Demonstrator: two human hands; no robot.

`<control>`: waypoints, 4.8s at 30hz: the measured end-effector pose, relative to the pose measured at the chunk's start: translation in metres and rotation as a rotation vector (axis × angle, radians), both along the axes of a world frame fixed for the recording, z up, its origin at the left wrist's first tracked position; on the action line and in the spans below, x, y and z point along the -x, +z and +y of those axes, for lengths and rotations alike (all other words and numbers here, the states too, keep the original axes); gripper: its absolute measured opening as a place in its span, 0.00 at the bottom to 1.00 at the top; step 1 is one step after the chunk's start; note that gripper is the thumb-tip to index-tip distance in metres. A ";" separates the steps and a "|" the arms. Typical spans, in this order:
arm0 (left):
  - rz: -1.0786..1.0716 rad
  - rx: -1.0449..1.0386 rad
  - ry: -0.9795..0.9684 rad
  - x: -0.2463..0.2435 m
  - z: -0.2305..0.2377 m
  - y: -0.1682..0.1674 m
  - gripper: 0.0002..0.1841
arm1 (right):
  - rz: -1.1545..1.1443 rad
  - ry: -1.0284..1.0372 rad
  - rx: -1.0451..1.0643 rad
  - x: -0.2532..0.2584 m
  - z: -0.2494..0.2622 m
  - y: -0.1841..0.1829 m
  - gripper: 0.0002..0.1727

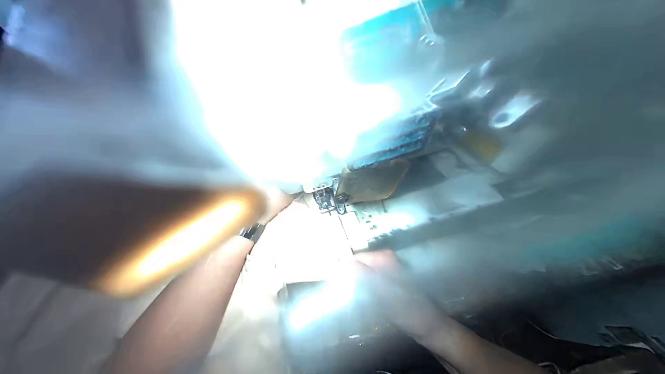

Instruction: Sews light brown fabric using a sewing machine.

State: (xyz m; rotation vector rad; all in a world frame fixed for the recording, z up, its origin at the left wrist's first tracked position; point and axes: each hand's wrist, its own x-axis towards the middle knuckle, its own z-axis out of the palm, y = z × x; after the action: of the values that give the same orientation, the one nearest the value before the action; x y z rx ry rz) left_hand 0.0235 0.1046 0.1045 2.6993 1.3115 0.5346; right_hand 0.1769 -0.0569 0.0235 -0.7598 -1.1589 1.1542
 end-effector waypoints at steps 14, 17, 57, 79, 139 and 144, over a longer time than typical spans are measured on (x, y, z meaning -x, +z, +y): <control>-0.202 -0.106 -0.036 0.008 -0.035 0.010 0.12 | -0.453 -0.421 -0.220 -0.017 -0.035 0.000 0.18; -0.304 -0.186 -0.203 0.030 -0.080 0.004 0.11 | -0.368 -0.523 -0.342 -0.024 -0.035 0.012 0.10; 0.361 -0.400 -0.582 0.037 -0.065 0.065 0.15 | -0.523 -0.358 -0.557 -0.008 0.013 -0.036 0.09; 0.297 -0.537 -0.557 0.027 -0.087 0.069 0.12 | -0.533 -0.396 -0.598 -0.009 0.015 -0.033 0.08; 0.026 -0.532 -0.320 0.042 -0.097 -0.015 0.11 | -0.478 -0.455 -0.493 0.007 -0.017 -0.029 0.07; -0.006 -0.468 -0.341 0.047 -0.122 -0.021 0.09 | -0.459 -0.463 -0.501 0.007 -0.025 -0.033 0.08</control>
State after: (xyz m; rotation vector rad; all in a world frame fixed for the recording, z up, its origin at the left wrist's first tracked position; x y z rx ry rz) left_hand -0.0231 -0.0173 0.0831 3.1887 0.7624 0.8973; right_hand 0.1697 -0.0817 -0.0091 -0.8574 -1.4732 0.2820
